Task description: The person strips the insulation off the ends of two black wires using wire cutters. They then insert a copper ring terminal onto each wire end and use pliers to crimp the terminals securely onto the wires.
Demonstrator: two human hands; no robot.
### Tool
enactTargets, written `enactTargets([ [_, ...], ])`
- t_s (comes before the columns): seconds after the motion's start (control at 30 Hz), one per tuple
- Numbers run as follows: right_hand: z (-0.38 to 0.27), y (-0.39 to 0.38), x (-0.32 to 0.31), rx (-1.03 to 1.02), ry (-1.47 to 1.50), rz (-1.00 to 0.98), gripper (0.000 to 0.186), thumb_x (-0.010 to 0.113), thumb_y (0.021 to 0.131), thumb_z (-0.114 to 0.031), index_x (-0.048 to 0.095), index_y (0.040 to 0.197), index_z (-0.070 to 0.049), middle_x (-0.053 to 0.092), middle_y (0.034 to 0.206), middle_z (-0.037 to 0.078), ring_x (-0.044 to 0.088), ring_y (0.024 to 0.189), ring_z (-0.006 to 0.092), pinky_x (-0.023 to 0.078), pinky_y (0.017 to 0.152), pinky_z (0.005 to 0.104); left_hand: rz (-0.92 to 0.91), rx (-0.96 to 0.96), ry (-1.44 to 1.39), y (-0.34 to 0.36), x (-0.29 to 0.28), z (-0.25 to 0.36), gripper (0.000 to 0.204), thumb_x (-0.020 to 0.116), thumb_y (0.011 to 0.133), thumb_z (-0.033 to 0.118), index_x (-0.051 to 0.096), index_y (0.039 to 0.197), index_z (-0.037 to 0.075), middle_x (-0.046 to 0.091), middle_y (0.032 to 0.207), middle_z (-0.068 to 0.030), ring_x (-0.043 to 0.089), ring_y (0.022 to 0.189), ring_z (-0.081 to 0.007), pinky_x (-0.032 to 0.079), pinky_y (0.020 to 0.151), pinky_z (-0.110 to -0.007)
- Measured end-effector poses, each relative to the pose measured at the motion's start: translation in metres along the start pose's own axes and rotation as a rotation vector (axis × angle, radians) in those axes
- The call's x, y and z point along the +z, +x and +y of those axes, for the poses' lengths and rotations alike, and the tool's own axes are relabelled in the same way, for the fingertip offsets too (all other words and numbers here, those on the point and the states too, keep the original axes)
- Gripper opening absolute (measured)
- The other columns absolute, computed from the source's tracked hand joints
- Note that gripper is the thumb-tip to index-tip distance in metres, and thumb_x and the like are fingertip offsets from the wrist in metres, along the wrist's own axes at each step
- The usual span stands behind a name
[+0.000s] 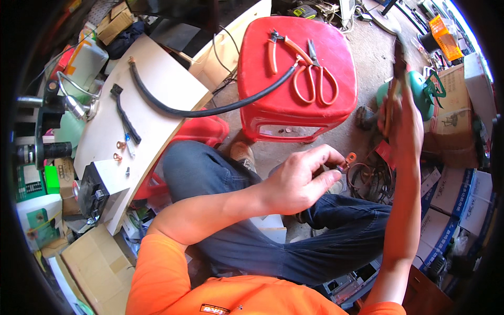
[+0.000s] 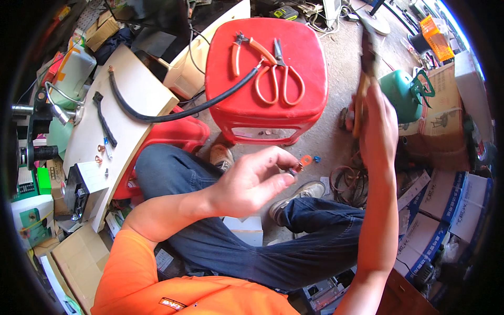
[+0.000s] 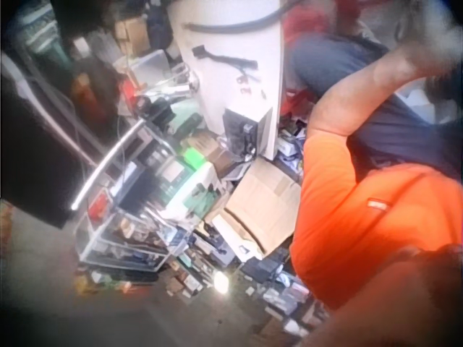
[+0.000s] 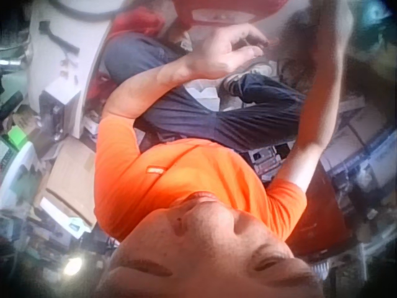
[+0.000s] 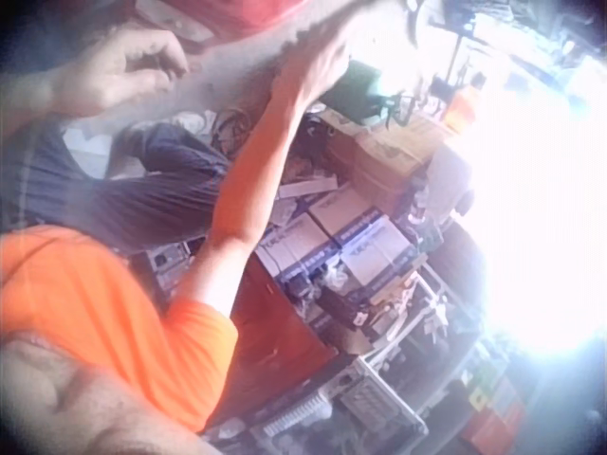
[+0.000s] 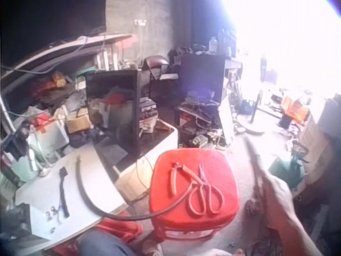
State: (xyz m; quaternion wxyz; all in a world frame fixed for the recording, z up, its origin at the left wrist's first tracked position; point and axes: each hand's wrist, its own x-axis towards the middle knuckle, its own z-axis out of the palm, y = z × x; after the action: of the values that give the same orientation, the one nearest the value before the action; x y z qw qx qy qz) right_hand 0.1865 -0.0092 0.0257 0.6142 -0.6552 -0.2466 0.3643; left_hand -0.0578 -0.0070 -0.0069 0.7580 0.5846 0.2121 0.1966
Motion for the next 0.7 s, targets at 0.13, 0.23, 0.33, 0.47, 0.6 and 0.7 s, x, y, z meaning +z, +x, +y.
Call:
enactTargets([
  [0.13,0.001,-0.097,-0.049,0.224,0.015,-0.392,0.030,0.057,0.097,-0.028,0.059,0.100,0.002,0.061,0.085,0.008,0.061,0.068,0.0152,0.051,0.060,0.0264,0.014,-0.096,0.031,-0.002,-0.004,0.015,0.023,0.057,0.095,0.000,0.055,0.118,-0.003,0.061,0.105,-0.0039,0.057,0.098,-0.0062,0.047,0.085,-0.022],
  [0.23,0.039,-0.145,-0.074,0.044,-0.215,-0.443,0.020,0.061,0.090,-0.010,0.063,0.105,0.003,0.063,0.109,0.015,0.065,0.092,0.0230,0.053,0.080,0.0320,-0.071,-0.087,-0.026,0.002,-0.001,0.017,0.024,0.056,0.096,-0.001,0.054,0.120,-0.002,0.061,0.104,-0.0031,0.059,0.093,-0.0070,0.049,0.081,-0.022],
  [0.33,0.057,-0.164,-0.075,-0.214,-0.447,-0.474,0.023,0.062,0.083,0.001,0.065,0.105,0.004,0.060,0.122,0.021,0.062,0.109,0.0314,0.047,0.095,0.0386,-0.153,-0.141,-0.024,0.005,0.001,0.026,0.024,0.058,0.096,0.002,0.055,0.119,-0.001,0.062,0.102,-0.0030,0.058,0.093,-0.0058,0.048,0.076,-0.021],
  [0.47,0.075,-0.157,-0.088,-0.380,-0.660,-0.416,0.032,0.062,0.073,0.007,0.062,0.105,0.003,0.057,0.120,0.023,0.060,0.103,0.0402,0.048,0.090,0.0405,-0.166,-0.127,-0.119,0.008,0.004,0.025,0.018,0.058,0.096,0.005,0.056,0.114,0.001,0.063,0.095,-0.0036,0.054,0.074,-0.0042,0.044,0.062,-0.019],
  [0.6,0.068,-0.154,-0.085,-0.435,-0.697,-0.451,0.033,0.062,0.070,0.008,0.064,0.102,0.001,0.058,0.119,0.022,0.060,0.100,0.0386,0.049,0.087,0.0400,-0.083,-0.084,-0.154,0.007,0.007,0.021,0.014,0.058,0.096,0.004,0.058,0.109,0.001,0.063,0.090,-0.0055,0.052,0.064,-0.0054,0.043,0.056,-0.020],
  [0.7,0.066,-0.153,-0.079,-0.500,-0.733,-0.459,0.034,0.064,0.069,0.007,0.065,0.102,0.000,0.058,0.117,0.022,0.060,0.098,0.0380,0.050,0.085,0.0407,-0.027,-0.012,-0.110,0.007,0.008,0.018,0.011,0.058,0.096,0.005,0.060,0.105,0.000,0.064,0.089,-0.0080,0.051,0.059,-0.0062,0.041,0.053,-0.020],
])
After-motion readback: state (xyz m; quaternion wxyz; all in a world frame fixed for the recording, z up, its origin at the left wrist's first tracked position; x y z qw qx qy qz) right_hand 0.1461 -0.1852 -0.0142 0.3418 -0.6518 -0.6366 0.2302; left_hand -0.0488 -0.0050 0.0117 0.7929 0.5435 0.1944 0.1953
